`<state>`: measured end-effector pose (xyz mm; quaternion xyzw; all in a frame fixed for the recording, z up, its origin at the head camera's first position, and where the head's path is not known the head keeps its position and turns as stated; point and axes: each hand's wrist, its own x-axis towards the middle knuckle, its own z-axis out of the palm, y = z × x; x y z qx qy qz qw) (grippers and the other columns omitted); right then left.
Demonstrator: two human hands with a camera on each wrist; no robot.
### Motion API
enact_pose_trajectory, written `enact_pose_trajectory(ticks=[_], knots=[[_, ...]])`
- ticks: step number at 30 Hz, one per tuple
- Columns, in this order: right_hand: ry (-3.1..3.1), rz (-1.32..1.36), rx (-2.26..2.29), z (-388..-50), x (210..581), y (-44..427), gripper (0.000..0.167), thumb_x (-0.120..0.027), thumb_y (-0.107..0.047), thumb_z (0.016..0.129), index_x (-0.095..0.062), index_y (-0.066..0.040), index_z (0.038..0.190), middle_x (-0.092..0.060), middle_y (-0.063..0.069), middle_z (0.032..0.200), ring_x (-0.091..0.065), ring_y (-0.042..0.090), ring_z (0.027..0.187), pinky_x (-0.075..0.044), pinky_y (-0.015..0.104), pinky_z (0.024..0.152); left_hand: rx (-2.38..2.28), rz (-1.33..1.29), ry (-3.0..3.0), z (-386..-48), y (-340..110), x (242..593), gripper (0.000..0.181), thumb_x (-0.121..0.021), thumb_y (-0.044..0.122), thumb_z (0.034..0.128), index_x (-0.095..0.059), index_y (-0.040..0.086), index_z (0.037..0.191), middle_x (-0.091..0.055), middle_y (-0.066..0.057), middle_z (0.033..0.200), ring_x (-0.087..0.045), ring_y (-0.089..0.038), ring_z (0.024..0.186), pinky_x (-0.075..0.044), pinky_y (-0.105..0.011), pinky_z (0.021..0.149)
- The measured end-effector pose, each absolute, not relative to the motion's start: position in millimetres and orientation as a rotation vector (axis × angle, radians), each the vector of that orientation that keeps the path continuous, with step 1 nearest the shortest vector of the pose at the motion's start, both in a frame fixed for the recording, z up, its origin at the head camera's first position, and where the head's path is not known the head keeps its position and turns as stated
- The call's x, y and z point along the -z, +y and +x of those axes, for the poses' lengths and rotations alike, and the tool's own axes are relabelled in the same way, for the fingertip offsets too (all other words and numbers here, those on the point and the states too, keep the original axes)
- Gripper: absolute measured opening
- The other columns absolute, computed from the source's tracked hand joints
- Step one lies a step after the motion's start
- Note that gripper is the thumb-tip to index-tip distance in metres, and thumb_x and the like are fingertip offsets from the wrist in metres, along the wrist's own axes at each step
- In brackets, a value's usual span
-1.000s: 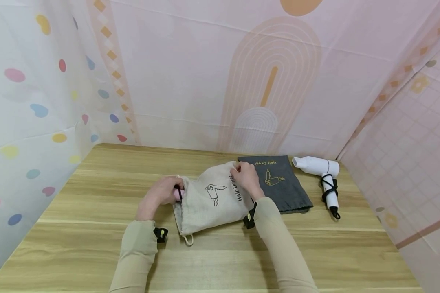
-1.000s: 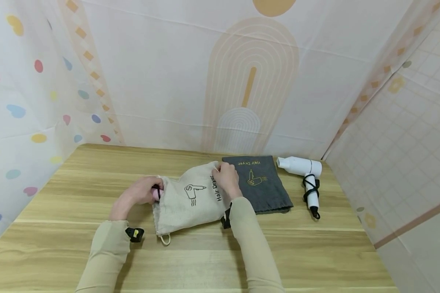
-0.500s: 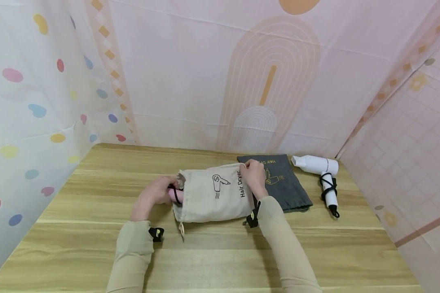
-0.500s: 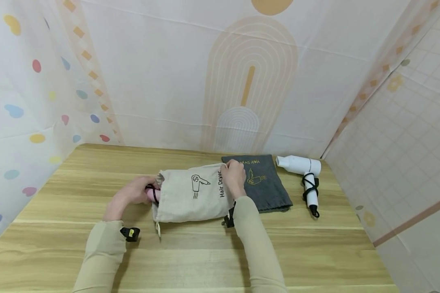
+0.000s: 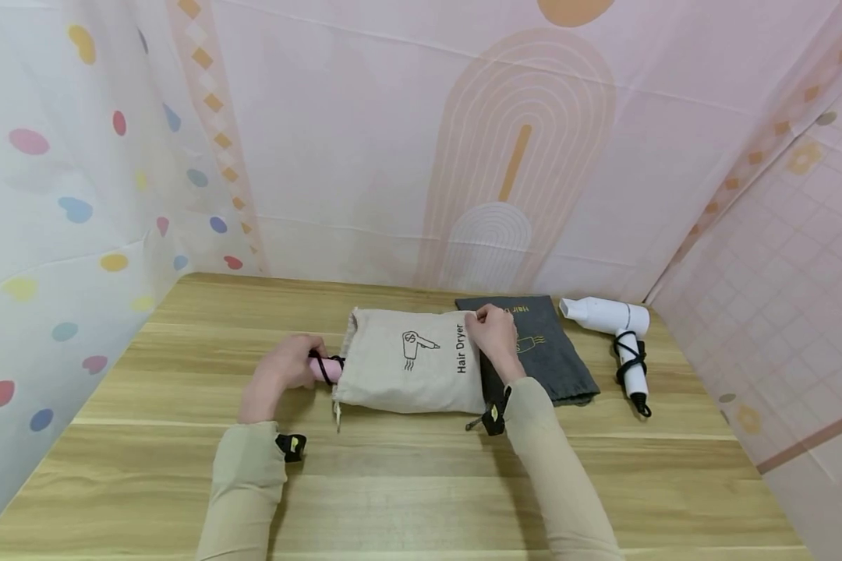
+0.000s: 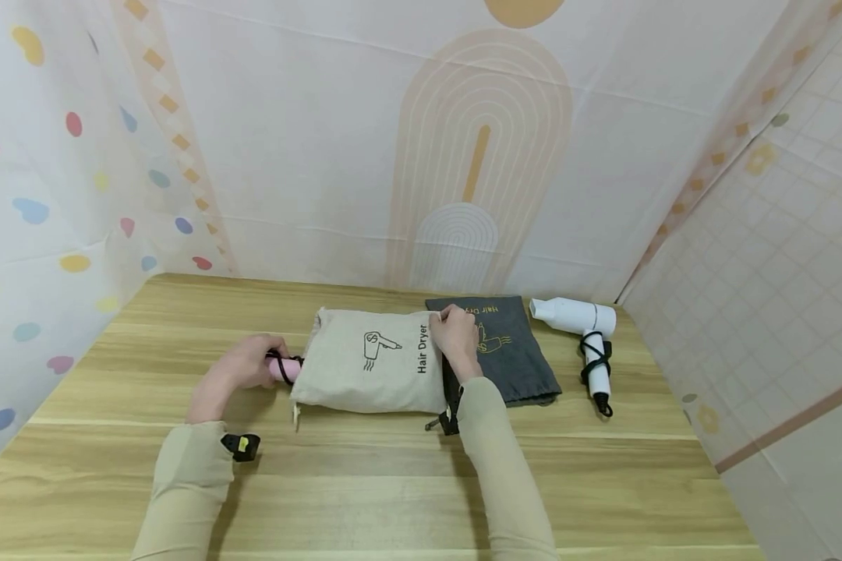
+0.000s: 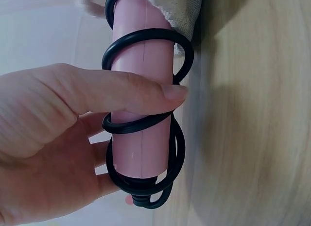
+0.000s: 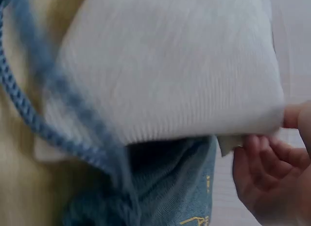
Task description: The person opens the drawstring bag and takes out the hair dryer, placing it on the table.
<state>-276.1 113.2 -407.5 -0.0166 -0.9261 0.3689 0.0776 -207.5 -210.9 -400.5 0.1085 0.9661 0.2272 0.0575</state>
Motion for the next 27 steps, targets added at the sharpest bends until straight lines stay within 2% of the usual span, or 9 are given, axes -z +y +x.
enact_pose_trajectory(ticks=[3, 6, 8, 10, 13, 14, 20, 22, 27], knots=[[-2.838, 0.020, -1.121, -271.2, 406.0, 117.9, 0.029, -0.055, -0.028, 0.093, -0.067, -0.002, 0.101, -0.066, 0.014, 0.086, -0.054, 0.017, 0.062, -0.039, 0.023, 0.053, -0.699, 0.319, 2.937, -207.3, -211.0, 400.7, 0.041, -0.070, -0.011, 0.0533, -0.066, 0.005, 0.091, -0.067, -0.018, 0.096, -0.058, -0.029, 0.085, -0.049, -0.046, 0.080], [-2.919, 0.080, -1.109, -263.7, 402.1, 122.0, 0.031, -0.056, -0.029, 0.094, -0.065, -0.002, 0.105, -0.065, 0.014, 0.085, -0.050, 0.016, 0.060, -0.041, 0.028, 0.056, -0.716, 0.318, 2.941, -206.0, -211.1, 401.1, 0.040, -0.070, -0.010, 0.0535, -0.065, 0.005, 0.090, -0.067, -0.017, 0.094, -0.058, -0.028, 0.083, -0.049, -0.045, 0.078], [-2.975, 0.130, -1.045, -257.8, 399.6, 123.8, 0.031, -0.056, -0.029, 0.094, -0.064, -0.002, 0.105, -0.065, 0.012, 0.084, -0.049, 0.015, 0.060, -0.046, 0.034, 0.068, -0.726, 0.318, 2.941, -205.1, -211.4, 401.4, 0.039, -0.071, -0.009, 0.0534, -0.065, 0.004, 0.089, -0.067, -0.017, 0.092, -0.057, -0.028, 0.081, -0.049, -0.044, 0.076], [-3.026, 0.183, -0.999, -250.1, 395.7, 125.6, 0.031, -0.056, -0.029, 0.094, -0.062, -0.001, 0.106, -0.064, 0.012, 0.082, -0.048, 0.015, 0.059, -0.046, 0.038, 0.070, -0.733, 0.310, 2.938, -204.2, -211.6, 401.7, 0.038, -0.072, -0.008, 0.0532, -0.065, 0.005, 0.089, -0.067, -0.017, 0.091, -0.057, -0.027, 0.080, -0.049, -0.044, 0.076], [-3.089, 0.258, -0.954, -238.2, 391.6, 127.5, 0.034, -0.057, -0.030, 0.094, -0.057, -0.001, 0.112, -0.061, 0.009, 0.084, -0.049, 0.015, 0.061, -0.046, 0.034, 0.068, -0.736, 0.302, 2.934, -203.4, -211.5, 402.3, 0.039, -0.072, -0.007, 0.0526, -0.065, 0.006, 0.088, -0.067, -0.016, 0.091, -0.057, -0.027, 0.080, -0.048, -0.043, 0.075], [-3.105, 0.286, -0.956, -234.2, 390.0, 127.9, 0.034, -0.058, -0.030, 0.093, -0.056, -0.001, 0.113, -0.060, 0.008, 0.085, -0.049, 0.015, 0.062, -0.042, 0.030, 0.061, -0.734, 0.306, 2.934, -203.2, -211.3, 402.5, 0.039, -0.072, -0.007, 0.0524, -0.065, 0.006, 0.088, -0.067, -0.016, 0.091, -0.056, -0.027, 0.079, -0.048, -0.043, 0.074], [-3.199, 0.484, -0.925, -213.8, 386.9, 128.2, 0.032, -0.066, -0.032, 0.088, -0.053, -0.004, 0.096, -0.049, 0.002, 0.075, -0.044, 0.014, 0.061, -0.035, 0.025, 0.054, -0.729, 0.300, 2.931, -202.5, -210.6, 403.6, 0.039, -0.074, -0.006, 0.0516, -0.065, 0.006, 0.088, -0.066, -0.016, 0.091, -0.056, -0.027, 0.079, -0.048, -0.043, 0.073], [-3.242, 0.553, -0.878, -208.7, 388.0, 127.2, 0.035, -0.070, -0.036, 0.084, -0.054, -0.006, 0.093, -0.049, 0.001, 0.074, -0.044, 0.013, 0.063, -0.037, 0.025, 0.057, -0.729, 0.291, 2.927, -202.5, -211.2, 403.5, 0.040, -0.074, -0.006, 0.0512, -0.065, 0.006, 0.088, -0.066, -0.016, 0.091, -0.056, -0.027, 0.079, -0.048, -0.042, 0.073], [-3.286, 0.758, -0.720, -198.2, 395.7, 121.8, 0.045, -0.079, -0.041, 0.074, -0.056, -0.009, 0.097, -0.056, 0.002, 0.084, -0.049, 0.013, 0.073, -0.043, 0.028, 0.067, -0.722, 0.274, 2.921, -202.7, -211.5, 402.5, 0.039, -0.074, -0.006, 0.0511, -0.064, 0.006, 0.087, -0.065, -0.016, 0.090, -0.055, -0.027, 0.079, -0.047, -0.041, 0.071]])
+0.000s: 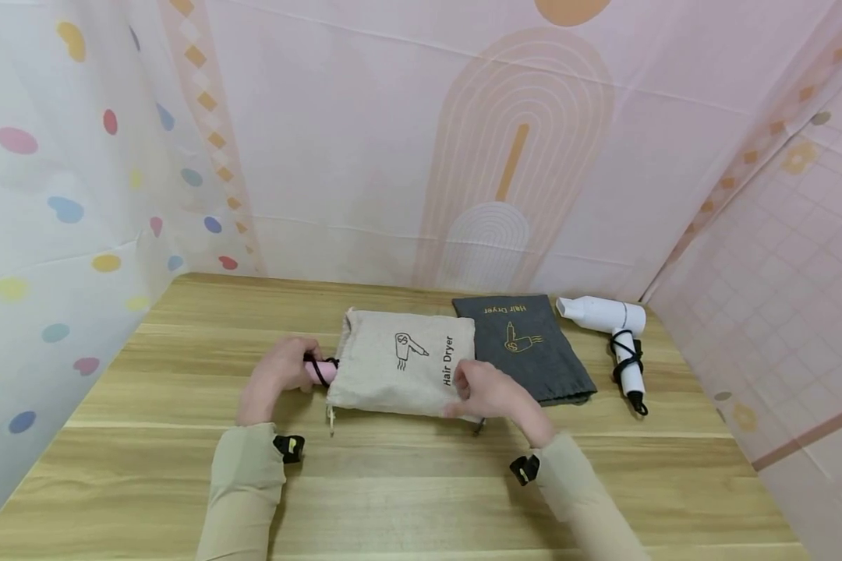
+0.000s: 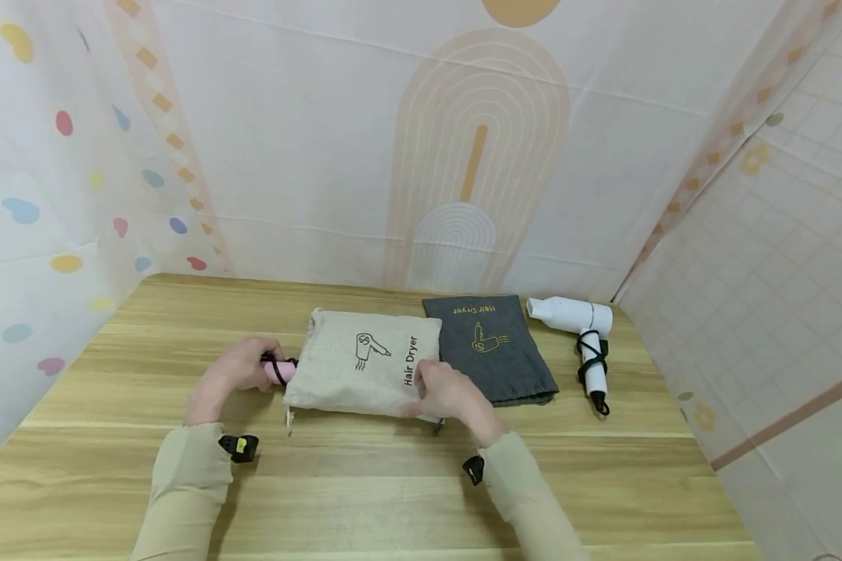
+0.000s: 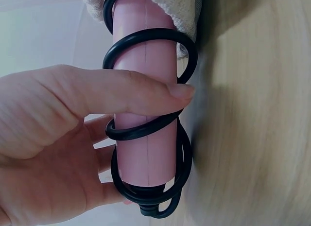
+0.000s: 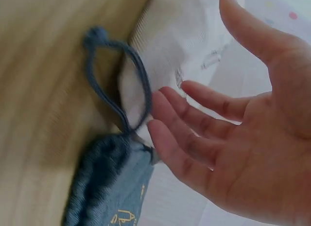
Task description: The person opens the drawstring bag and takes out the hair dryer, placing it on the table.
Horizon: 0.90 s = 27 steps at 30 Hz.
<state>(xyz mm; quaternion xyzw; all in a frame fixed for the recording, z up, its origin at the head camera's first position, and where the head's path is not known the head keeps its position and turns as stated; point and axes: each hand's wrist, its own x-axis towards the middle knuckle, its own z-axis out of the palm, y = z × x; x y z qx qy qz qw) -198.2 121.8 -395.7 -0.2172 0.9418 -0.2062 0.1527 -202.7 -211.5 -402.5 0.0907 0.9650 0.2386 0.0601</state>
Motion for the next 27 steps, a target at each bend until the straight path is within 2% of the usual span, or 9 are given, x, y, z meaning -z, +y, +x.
enact_pose_trajectory(ticks=[4, 9, 12, 17, 27], knots=[[2.752, -0.673, 0.470, -192.4, 402.8, 113.4, 0.044, -0.083, -0.039, 0.069, -0.058, -0.013, 0.094, -0.055, -0.001, 0.084, -0.049, 0.014, 0.072, -0.041, 0.030, 0.063, -0.710, 0.270, 2.924, -202.3, -211.7, 401.1, 0.039, -0.074, -0.006, 0.0512, -0.064, 0.006, 0.087, -0.065, -0.017, 0.090, -0.054, -0.027, 0.078, -0.047, -0.041, 0.071], [2.856, -0.727, 0.387, -191.6, 408.0, 107.2, 0.020, -0.078, -0.022, 0.076, -0.059, -0.015, 0.082, -0.052, -0.005, 0.075, -0.048, 0.013, 0.066, -0.037, 0.029, 0.056, -0.696, 0.249, 2.916, -202.2, -211.0, 401.3, 0.040, -0.077, -0.005, 0.0521, -0.064, 0.006, 0.089, -0.065, -0.018, 0.093, -0.055, -0.028, 0.081, -0.048, -0.042, 0.073], [2.915, -0.760, 0.401, -192.5, 406.4, 107.4, 0.013, -0.073, -0.015, 0.081, -0.060, -0.015, 0.078, -0.055, -0.005, 0.073, -0.048, 0.012, 0.063, -0.037, 0.028, 0.054, -0.695, 0.243, 2.914, -202.4, -210.9, 401.6, 0.041, -0.077, -0.004, 0.0522, -0.065, 0.006, 0.090, -0.065, -0.018, 0.093, -0.055, -0.028, 0.081, -0.048, -0.043, 0.073], [3.006, -0.786, 0.424, -194.2, 400.1, 109.4, 0.015, -0.070, -0.011, 0.082, -0.059, -0.017, 0.074, -0.056, -0.006, 0.070, -0.045, 0.010, 0.059, -0.033, 0.026, 0.050, -0.700, 0.231, 2.903, -202.2, -211.1, 401.7, 0.040, -0.077, -0.004, 0.0533, -0.064, 0.006, 0.090, -0.065, -0.017, 0.094, -0.054, -0.027, 0.081, -0.047, -0.041, 0.073], [3.077, -0.764, 0.446, -199.9, 398.3, 116.4, 0.018, -0.070, -0.005, 0.078, -0.058, -0.017, 0.071, -0.056, -0.005, 0.070, -0.044, 0.011, 0.059, -0.032, 0.025, 0.049, -0.708, 0.285, 2.922, -201.8, -212.8, 402.8, 0.039, -0.077, -0.002, 0.0543, -0.065, 0.006, 0.090, -0.066, -0.018, 0.093, -0.056, -0.028, 0.081, -0.047, -0.041, 0.074]])
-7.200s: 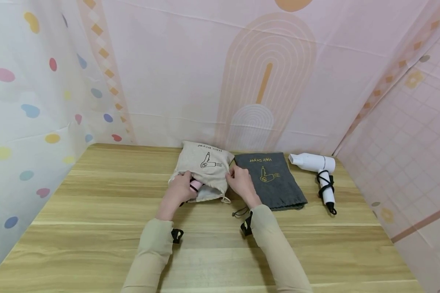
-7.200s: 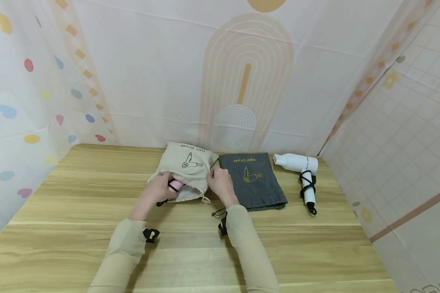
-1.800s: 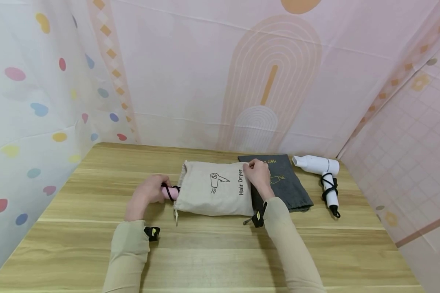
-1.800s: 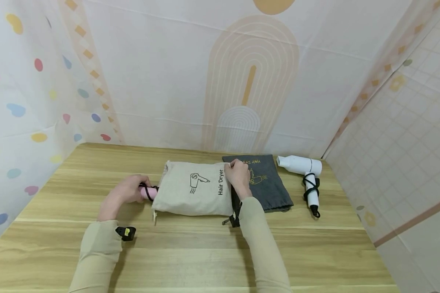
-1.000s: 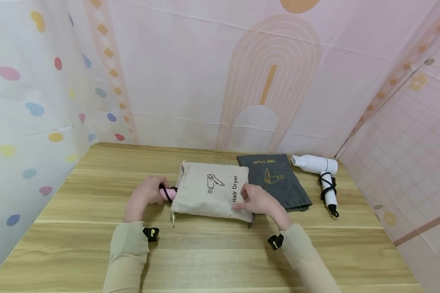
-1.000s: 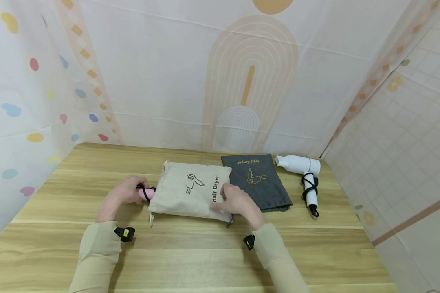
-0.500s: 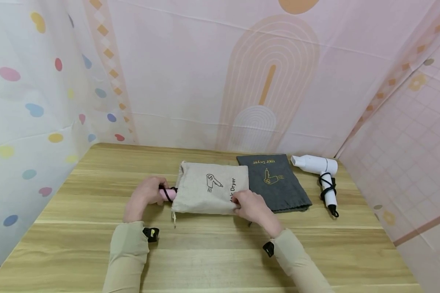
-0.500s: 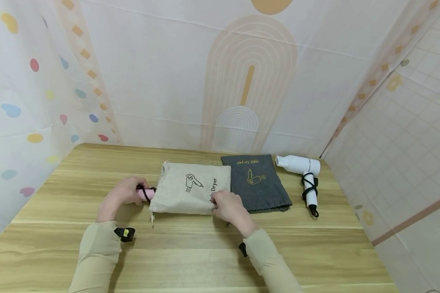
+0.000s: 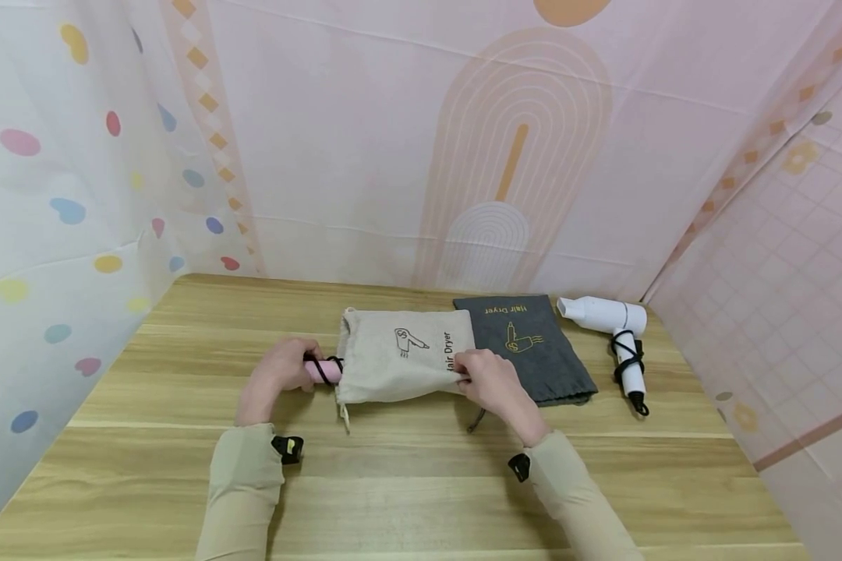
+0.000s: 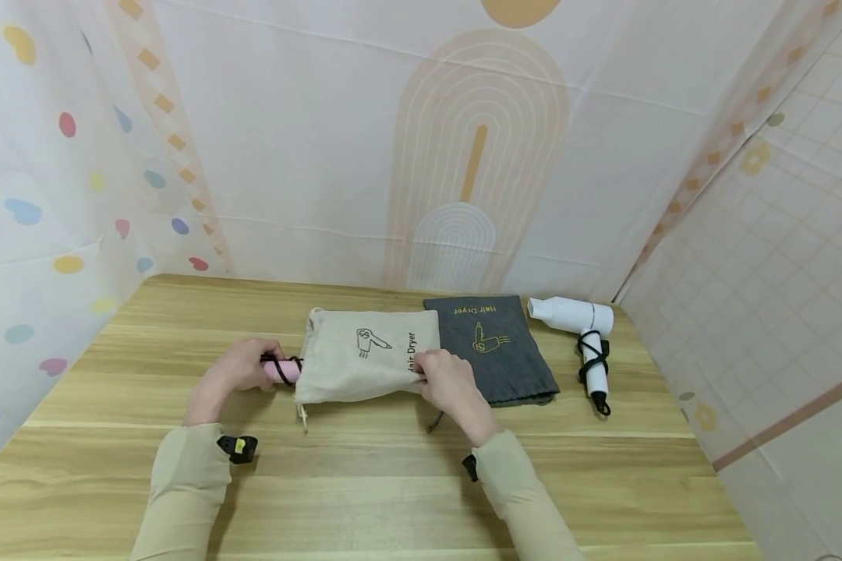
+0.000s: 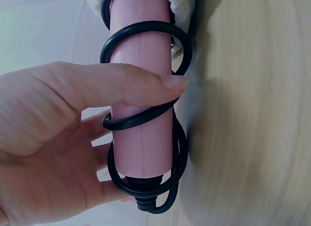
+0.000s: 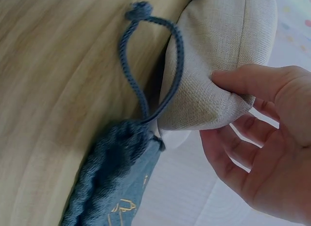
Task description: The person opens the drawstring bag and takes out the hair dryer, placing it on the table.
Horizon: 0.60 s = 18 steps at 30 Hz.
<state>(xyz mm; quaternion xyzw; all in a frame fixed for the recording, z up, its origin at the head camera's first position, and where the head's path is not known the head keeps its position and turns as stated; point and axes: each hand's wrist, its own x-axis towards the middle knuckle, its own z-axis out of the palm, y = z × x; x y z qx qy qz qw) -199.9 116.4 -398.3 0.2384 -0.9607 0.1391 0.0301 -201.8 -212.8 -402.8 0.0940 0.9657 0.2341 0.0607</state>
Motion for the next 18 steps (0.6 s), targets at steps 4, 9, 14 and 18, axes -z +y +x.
enact_pose_trajectory(ticks=[4, 9, 14, 18], knots=[[-2.957, 0.729, -0.453, -202.9, 401.0, 120.5, 0.017, -0.070, -0.004, 0.078, -0.059, -0.016, 0.072, -0.056, -0.005, 0.070, -0.044, 0.011, 0.058, -0.031, 0.025, 0.050, -0.726, 0.325, 2.933, -202.0, -215.1, 405.8, 0.039, -0.076, -0.002, 0.0539, -0.065, 0.006, 0.090, -0.067, -0.018, 0.094, -0.056, -0.028, 0.082, -0.047, -0.043, 0.075], [-2.944, 0.730, -0.490, -205.6, 402.8, 126.2, 0.018, -0.069, -0.002, 0.078, -0.058, -0.015, 0.072, -0.052, -0.005, 0.068, -0.043, 0.011, 0.058, -0.031, 0.024, 0.051, -0.740, 0.386, 2.936, -203.1, -219.9, 408.3, 0.039, -0.075, -0.002, 0.0545, -0.065, 0.006, 0.092, -0.067, -0.018, 0.095, -0.057, -0.028, 0.082, -0.047, -0.042, 0.075], [-2.946, 0.728, -0.519, -207.9, 404.3, 130.7, 0.018, -0.067, -0.002, 0.080, -0.058, -0.016, 0.073, -0.050, -0.005, 0.068, -0.042, 0.011, 0.059, -0.030, 0.024, 0.052, -0.745, 0.409, 2.913, -203.7, -225.1, 407.8, 0.041, -0.075, 0.000, 0.0561, -0.065, 0.006, 0.095, -0.066, -0.020, 0.098, -0.056, -0.029, 0.084, -0.047, -0.044, 0.076], [-2.945, 0.730, -0.541, -210.0, 405.2, 133.9, 0.017, -0.067, -0.002, 0.080, -0.060, -0.016, 0.074, -0.052, -0.004, 0.069, -0.043, 0.011, 0.060, -0.032, 0.024, 0.053, -0.741, 0.408, 2.901, -204.3, -229.1, 407.5, 0.040, -0.076, 0.001, 0.0575, -0.065, 0.006, 0.096, -0.066, -0.020, 0.101, -0.057, -0.030, 0.087, -0.047, -0.046, 0.078]])
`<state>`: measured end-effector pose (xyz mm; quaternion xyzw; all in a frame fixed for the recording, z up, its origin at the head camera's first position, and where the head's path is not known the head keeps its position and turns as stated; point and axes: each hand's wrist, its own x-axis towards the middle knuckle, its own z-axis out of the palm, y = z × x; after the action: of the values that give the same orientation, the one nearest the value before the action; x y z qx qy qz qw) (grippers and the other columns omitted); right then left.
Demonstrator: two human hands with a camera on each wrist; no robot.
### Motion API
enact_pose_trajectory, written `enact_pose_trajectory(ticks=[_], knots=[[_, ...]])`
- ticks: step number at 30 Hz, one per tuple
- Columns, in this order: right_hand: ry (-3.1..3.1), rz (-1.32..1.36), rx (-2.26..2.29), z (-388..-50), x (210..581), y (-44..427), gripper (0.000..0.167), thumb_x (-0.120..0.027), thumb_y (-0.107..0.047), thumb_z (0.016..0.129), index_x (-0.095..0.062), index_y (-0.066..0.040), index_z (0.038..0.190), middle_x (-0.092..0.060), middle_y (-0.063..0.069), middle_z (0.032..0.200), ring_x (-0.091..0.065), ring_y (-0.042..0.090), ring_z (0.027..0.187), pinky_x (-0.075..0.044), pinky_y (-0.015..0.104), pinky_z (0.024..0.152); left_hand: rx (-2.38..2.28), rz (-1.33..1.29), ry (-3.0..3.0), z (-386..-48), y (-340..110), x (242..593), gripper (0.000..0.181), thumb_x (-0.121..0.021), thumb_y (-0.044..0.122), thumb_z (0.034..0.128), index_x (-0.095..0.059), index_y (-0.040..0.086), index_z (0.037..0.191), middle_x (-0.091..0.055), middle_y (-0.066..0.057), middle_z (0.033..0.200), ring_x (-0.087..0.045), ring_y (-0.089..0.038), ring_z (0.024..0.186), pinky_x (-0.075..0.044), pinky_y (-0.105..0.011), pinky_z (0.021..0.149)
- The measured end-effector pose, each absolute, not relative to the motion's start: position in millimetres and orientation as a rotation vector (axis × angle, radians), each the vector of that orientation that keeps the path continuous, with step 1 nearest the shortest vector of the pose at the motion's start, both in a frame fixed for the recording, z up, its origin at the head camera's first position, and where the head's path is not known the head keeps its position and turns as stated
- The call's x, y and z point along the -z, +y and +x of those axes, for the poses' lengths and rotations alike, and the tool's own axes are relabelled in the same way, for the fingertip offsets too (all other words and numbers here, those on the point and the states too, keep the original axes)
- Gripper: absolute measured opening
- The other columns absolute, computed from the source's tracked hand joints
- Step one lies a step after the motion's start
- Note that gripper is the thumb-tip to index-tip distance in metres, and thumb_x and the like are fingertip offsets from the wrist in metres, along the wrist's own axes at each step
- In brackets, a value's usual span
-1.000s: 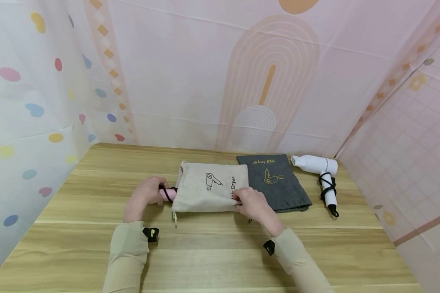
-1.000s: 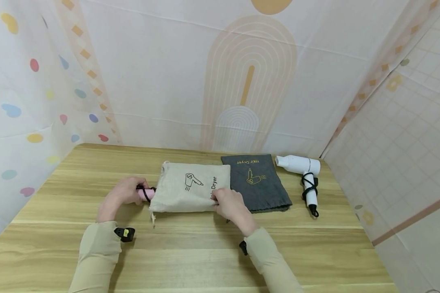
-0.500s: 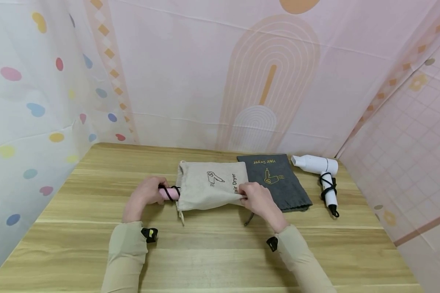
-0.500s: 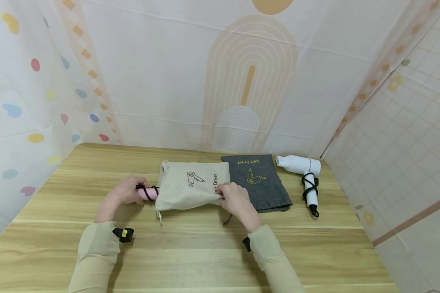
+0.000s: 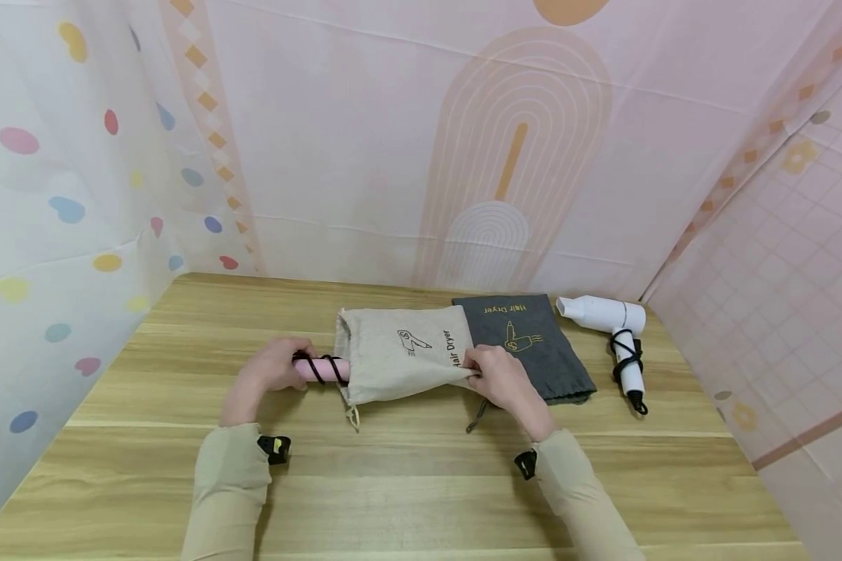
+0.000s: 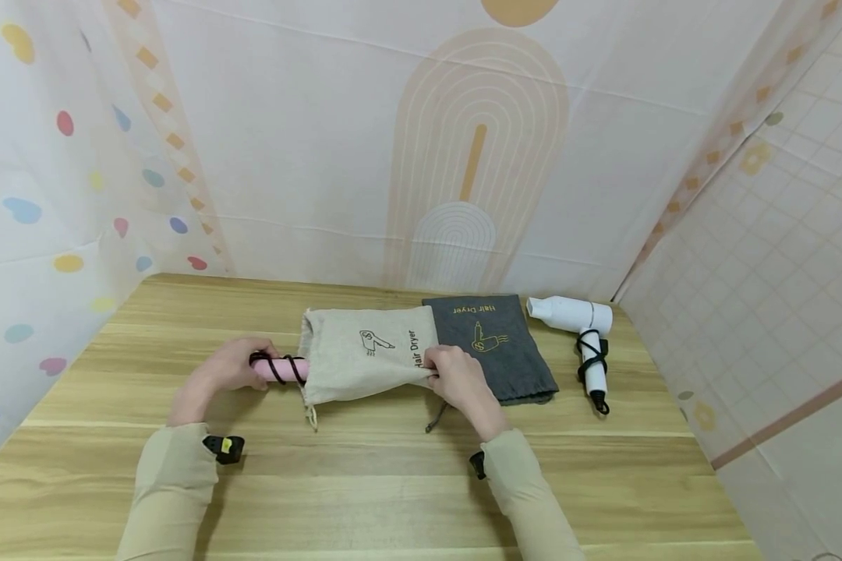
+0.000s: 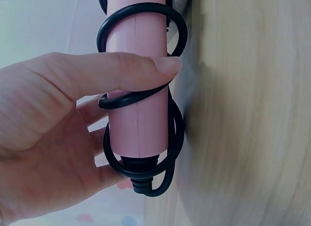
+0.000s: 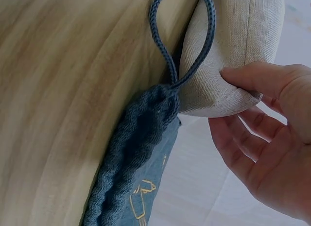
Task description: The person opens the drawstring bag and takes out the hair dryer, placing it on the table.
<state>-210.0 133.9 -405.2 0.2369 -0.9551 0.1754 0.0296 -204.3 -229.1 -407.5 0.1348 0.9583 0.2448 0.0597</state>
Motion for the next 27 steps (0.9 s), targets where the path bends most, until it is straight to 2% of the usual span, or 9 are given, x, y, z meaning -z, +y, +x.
enact_pose_trajectory(ticks=[7, 15, 21, 27], knots=[[-2.932, 0.700, -0.570, -216.3, 409.6, 139.4, 0.016, -0.066, -0.001, 0.079, -0.061, -0.015, 0.074, -0.053, -0.004, 0.070, -0.042, 0.011, 0.060, -0.031, 0.023, 0.052, -0.740, 0.386, 2.881, -203.8, -231.9, 406.2, 0.040, -0.077, 0.002, 0.0615, -0.065, 0.006, 0.099, -0.065, -0.022, 0.106, -0.058, -0.033, 0.092, -0.046, -0.050, 0.083], [-2.934, 0.766, -0.570, -214.1, 409.1, 139.5, 0.013, -0.070, -0.002, 0.079, -0.063, -0.013, 0.079, -0.055, -0.003, 0.075, -0.044, 0.011, 0.064, -0.037, 0.024, 0.057, -0.651, 0.383, 2.937, -203.2, -222.4, 405.9, 0.041, -0.073, -0.001, 0.0594, -0.063, 0.003, 0.099, -0.064, -0.020, 0.102, -0.057, -0.031, 0.088, -0.048, -0.047, 0.081], [-3.021, 0.796, -0.506, -209.3, 408.4, 140.6, 0.027, -0.080, -0.008, 0.072, -0.059, -0.017, 0.086, -0.050, -0.004, 0.082, -0.043, 0.011, 0.068, -0.038, 0.027, 0.060, -0.662, 0.421, 2.951, -203.3, -215.8, 408.3, 0.046, -0.076, -0.001, 0.0599, -0.059, 0.001, 0.103, -0.061, -0.020, 0.106, -0.058, -0.033, 0.091, -0.049, -0.050, 0.084], [-2.956, 0.838, -0.496, -210.7, 413.4, 141.3, 0.020, -0.075, -0.004, 0.075, -0.060, -0.016, 0.081, -0.053, -0.005, 0.078, -0.044, 0.009, 0.066, -0.038, 0.024, 0.058, -0.645, 0.464, 2.952, -203.0, -212.0, 408.6, 0.052, -0.079, 0.000, 0.0580, -0.059, 0.005, 0.106, -0.061, -0.021, 0.113, -0.059, -0.037, 0.099, -0.048, -0.053, 0.087]])
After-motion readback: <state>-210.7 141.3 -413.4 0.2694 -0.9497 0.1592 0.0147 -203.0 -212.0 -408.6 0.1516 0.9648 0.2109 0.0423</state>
